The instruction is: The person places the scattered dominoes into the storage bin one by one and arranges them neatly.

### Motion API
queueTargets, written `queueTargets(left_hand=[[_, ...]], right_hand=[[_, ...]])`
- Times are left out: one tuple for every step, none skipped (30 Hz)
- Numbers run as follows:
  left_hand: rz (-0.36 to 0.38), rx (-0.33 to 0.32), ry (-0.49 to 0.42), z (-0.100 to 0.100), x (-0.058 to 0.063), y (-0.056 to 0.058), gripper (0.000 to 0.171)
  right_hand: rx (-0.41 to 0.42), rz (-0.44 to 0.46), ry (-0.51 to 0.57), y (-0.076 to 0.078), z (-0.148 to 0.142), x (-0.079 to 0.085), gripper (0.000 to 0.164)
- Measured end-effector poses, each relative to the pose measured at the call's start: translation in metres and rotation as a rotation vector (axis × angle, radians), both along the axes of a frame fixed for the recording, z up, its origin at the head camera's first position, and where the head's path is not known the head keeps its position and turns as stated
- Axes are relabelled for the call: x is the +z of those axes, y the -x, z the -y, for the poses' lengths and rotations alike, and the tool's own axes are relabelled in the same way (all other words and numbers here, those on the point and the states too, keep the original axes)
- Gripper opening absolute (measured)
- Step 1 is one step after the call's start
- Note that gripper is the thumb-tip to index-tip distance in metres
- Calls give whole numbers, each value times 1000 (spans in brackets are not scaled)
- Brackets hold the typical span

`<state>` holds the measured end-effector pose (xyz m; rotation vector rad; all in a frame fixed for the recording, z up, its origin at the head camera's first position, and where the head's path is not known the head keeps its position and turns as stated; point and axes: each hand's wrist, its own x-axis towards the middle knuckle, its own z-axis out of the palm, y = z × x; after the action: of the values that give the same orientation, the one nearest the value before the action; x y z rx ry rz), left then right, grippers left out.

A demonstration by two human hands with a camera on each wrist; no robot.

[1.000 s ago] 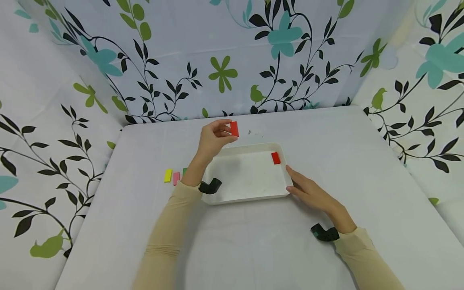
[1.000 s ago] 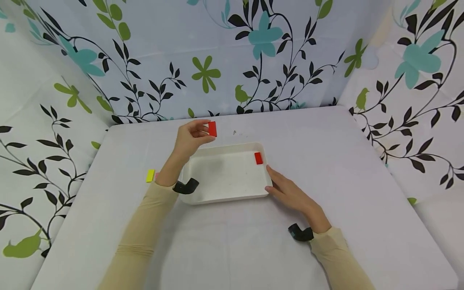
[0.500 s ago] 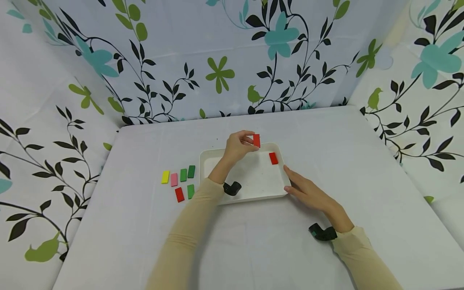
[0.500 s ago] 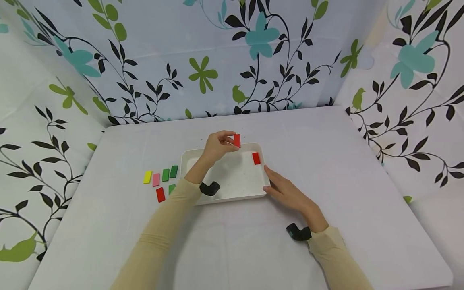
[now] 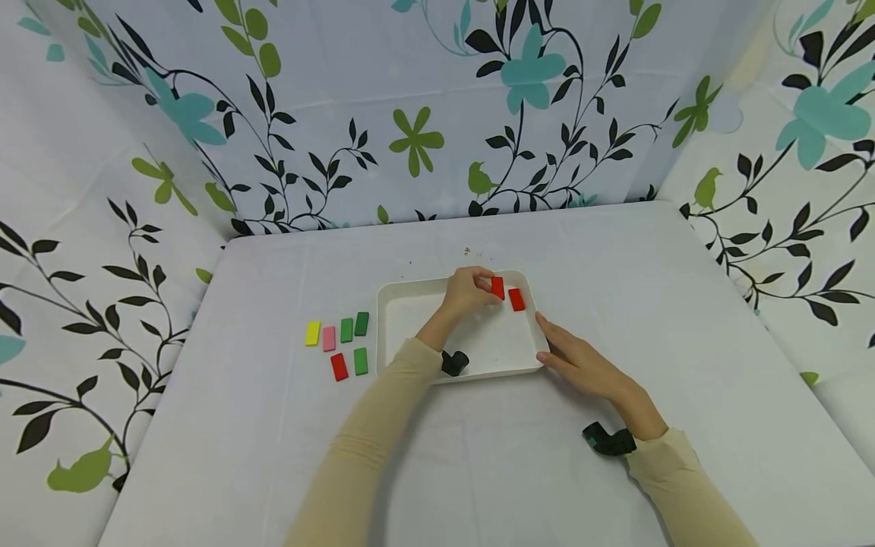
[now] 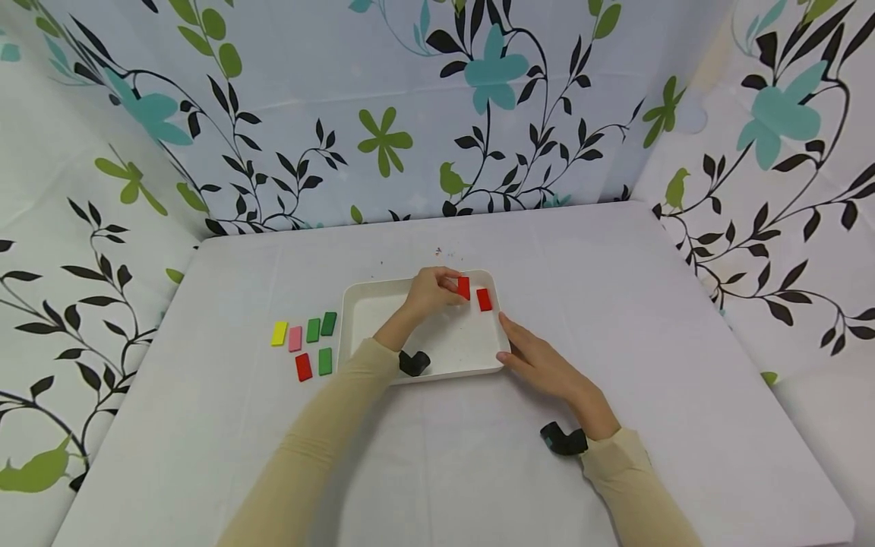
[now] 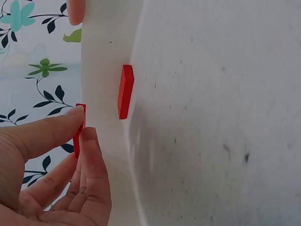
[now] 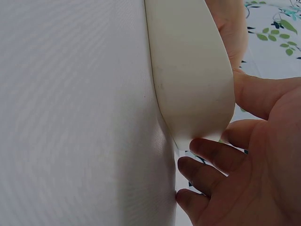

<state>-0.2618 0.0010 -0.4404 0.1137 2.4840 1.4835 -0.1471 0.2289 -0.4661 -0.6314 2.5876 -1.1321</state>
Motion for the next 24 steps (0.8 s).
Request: queueTargets(left_hand=[[10, -1, -1, -1, -1, 0, 46], [19, -1, -4, -2, -2, 0, 46], [24, -1, -1, -3, -3, 0, 46], [26, -1, 2, -4, -4, 0, 45], [29, -1, 9, -5, -5, 0, 45], [29, -1, 17, -6, -6, 0, 44], [27, -1, 27, -6, -7, 0, 44], [25, -2, 39, -7, -9, 1, 44], [23, -7, 51, -8, -11, 1, 44], [23, -12, 59, -9, -13, 1, 44], [25, -17, 63, -9, -14, 2, 44], [26, -24, 66, -10, -16, 2, 43], [26, -33, 66, -11, -17, 3, 43], [26, -40, 64, -11, -19, 4, 43], [23, -48, 61, -12, -20, 5, 42], [22, -54, 59, -12, -21, 6, 42], [20, -60, 61, -13, -21, 6, 41], [-6, -70, 57, -13, -23, 7, 40], [-11, -74, 59, -13, -24, 8, 41], [-15, -77, 61, -13, -24, 7, 41], [-21, -79, 66, -14, -24, 7, 41], [-23, -80, 69, -14, -24, 7, 41], [-28, -80, 73, -14, -24, 7, 42], [-33, -79, 74, -15, -24, 6, 43]], right_hand=[[-1, -2, -2, 0, 0, 0, 73], [-2, -4, -5, 0, 0, -1, 73], [-2, -5, -5, 0, 0, -1, 73], [-3, -6, -6, 0, 0, -1, 73], [-3, -7, -7, 0, 0, -1, 73], [-4, -7, -7, 0, 0, -1, 73], [-3, -8, -6, 0, 0, -1, 73], [-3, -7, -5, 0, 0, -1, 73], [-2, -7, -4, 0, 0, 0, 73], [-2, -8, -5, 0, 0, 0, 73], [-2, -8, -5, 0, 0, 0, 73], [-2, -8, -5, 0, 0, 0, 73], [-2, -9, -5, 0, 0, 0, 73], [-2, -10, -7, 0, 0, 0, 73], [-3, -10, -7, 0, 0, 0, 73], [-3, -12, -9, 0, 0, 0, 73], [-3, -13, -10, 0, 0, 0, 73], [-3, -14, -11, 0, 0, -1, 73], [-4, -15, -12, 0, 0, -1, 73], [-4, -15, -12, 0, 0, -1, 73], [-4, -15, -12, 0, 0, -1, 73], [-4, -15, -12, 0, 0, -1, 73], [-4, -15, -12, 0, 0, -1, 73], [-4, -14, -12, 0, 0, -1, 73]])
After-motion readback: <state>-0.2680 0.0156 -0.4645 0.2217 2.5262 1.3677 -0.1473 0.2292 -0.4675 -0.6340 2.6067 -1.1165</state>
